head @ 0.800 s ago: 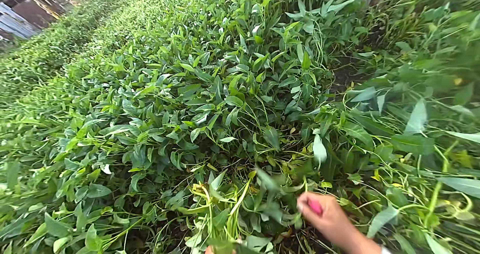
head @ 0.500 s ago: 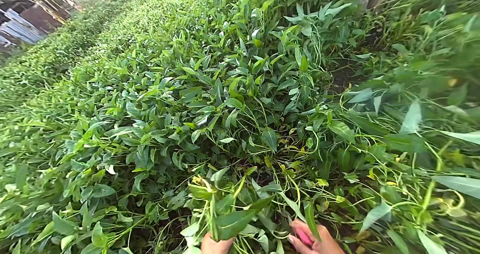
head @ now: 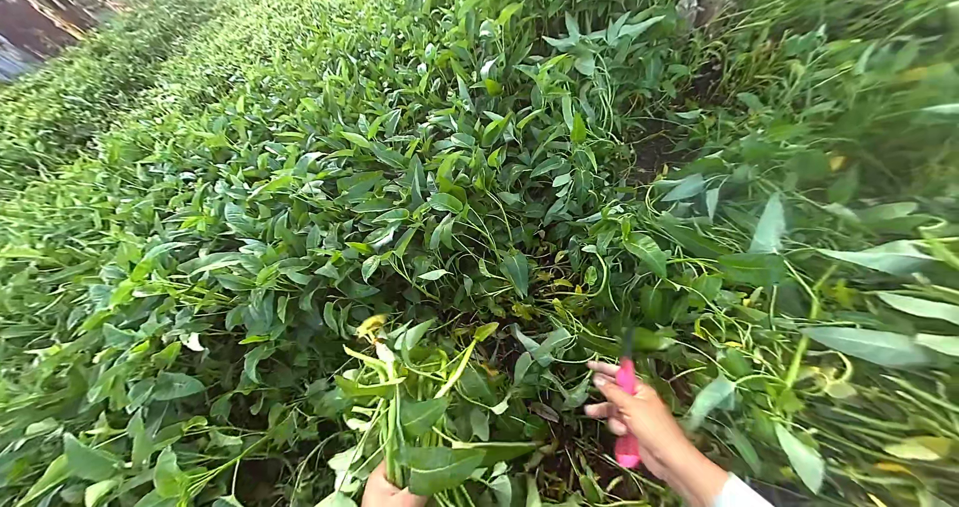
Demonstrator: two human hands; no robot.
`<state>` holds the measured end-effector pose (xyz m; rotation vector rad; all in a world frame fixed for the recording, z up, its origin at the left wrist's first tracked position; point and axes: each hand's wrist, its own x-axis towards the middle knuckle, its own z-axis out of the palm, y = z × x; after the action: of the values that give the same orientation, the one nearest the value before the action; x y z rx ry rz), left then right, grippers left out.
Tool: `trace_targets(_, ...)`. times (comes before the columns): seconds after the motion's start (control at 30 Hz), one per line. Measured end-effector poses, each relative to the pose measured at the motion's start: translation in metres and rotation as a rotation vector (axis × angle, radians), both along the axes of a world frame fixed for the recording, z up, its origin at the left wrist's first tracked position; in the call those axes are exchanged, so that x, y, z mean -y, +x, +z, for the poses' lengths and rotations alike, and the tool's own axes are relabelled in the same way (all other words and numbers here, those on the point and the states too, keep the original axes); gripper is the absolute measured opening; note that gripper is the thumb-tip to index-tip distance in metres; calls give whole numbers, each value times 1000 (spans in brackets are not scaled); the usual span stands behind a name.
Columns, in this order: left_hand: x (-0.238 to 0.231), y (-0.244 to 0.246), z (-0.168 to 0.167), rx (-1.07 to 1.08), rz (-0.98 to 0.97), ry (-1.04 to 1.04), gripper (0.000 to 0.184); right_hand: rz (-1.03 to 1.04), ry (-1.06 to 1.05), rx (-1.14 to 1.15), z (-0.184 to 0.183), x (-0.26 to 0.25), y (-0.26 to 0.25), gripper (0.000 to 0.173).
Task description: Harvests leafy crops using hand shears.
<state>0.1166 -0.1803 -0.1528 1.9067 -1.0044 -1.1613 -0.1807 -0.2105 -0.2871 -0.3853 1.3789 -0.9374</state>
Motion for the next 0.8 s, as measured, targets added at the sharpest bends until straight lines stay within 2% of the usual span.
trace_targets(0.1,-2,-8,-4,-24,18,10,25,28,0,180,-23,6,20,37)
trace_targets(0.2,-3,-4,-1,-37,5,-38,24,42,-133,73,-22,-16,22,26)
trace_targets(0.3,-1,-13,-1,37,-45,69,27,263,-275,-151,0,-48,14,23)
trace_targets(0.43,10,-40,-40,186,-223,319,41,661,-626,-309,33,-60,33,15)
trace_targets(0.5,16,-53,-64,94,-253,341,42,836,-778,-368,39,-55,49,15)
trace_targets(0.57,19,-64,-75,-68,-285,307,31,882,-892,-434,38,-53,62,15)
trace_targets(0.67,18,-63,-76,-86,-224,357,25,1001,-840,-321,48,-41,55,20)
trace_targets(0.73,14,-51,-74,-89,-132,338,33,942,-677,-243,49,-24,40,21)
trace_targets(0.8,9,-34,-72,-125,-61,321,33,800,-439,-355,34,0,20,30)
